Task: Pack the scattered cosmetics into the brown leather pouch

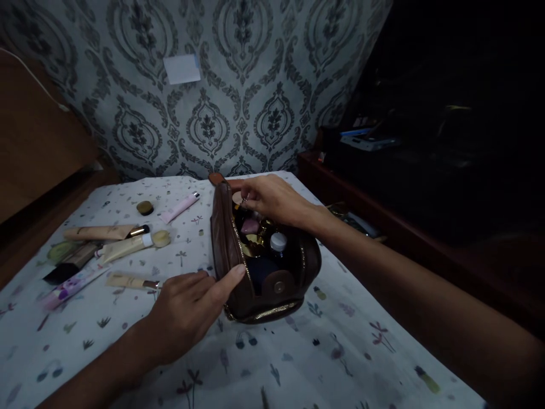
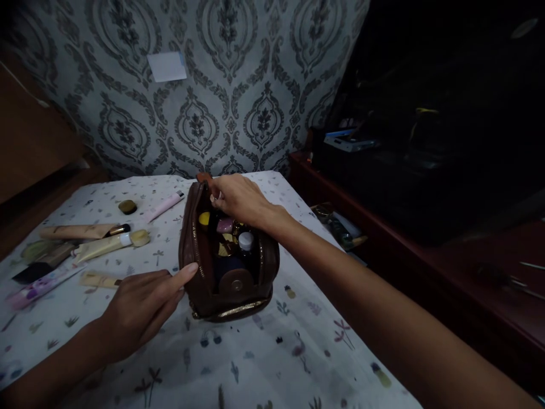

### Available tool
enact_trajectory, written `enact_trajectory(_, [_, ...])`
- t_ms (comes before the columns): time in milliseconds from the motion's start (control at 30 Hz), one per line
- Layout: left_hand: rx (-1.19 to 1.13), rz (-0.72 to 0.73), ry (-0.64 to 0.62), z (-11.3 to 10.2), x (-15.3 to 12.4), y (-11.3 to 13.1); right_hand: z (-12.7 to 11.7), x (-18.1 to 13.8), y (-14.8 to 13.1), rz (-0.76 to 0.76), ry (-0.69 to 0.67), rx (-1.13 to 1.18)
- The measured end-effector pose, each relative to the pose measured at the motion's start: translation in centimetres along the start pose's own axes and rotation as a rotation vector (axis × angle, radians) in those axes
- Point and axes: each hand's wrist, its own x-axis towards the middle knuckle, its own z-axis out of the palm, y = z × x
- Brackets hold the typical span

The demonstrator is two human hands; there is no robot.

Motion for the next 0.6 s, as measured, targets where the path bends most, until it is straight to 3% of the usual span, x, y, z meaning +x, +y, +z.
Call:
enact_trajectory(167, [-0.004, -0.001, 0.008, -0.1, 0.0, 0.0, -0.1, 0.2, 0.2, -0.104, -0.032, 0.038])
enact_trajectory(600, [0.004, 0.005, 0.005, -0.1, -0.1, 0.0, 0.6, 1.3, 0.9, -0.152, -0.024, 0.115])
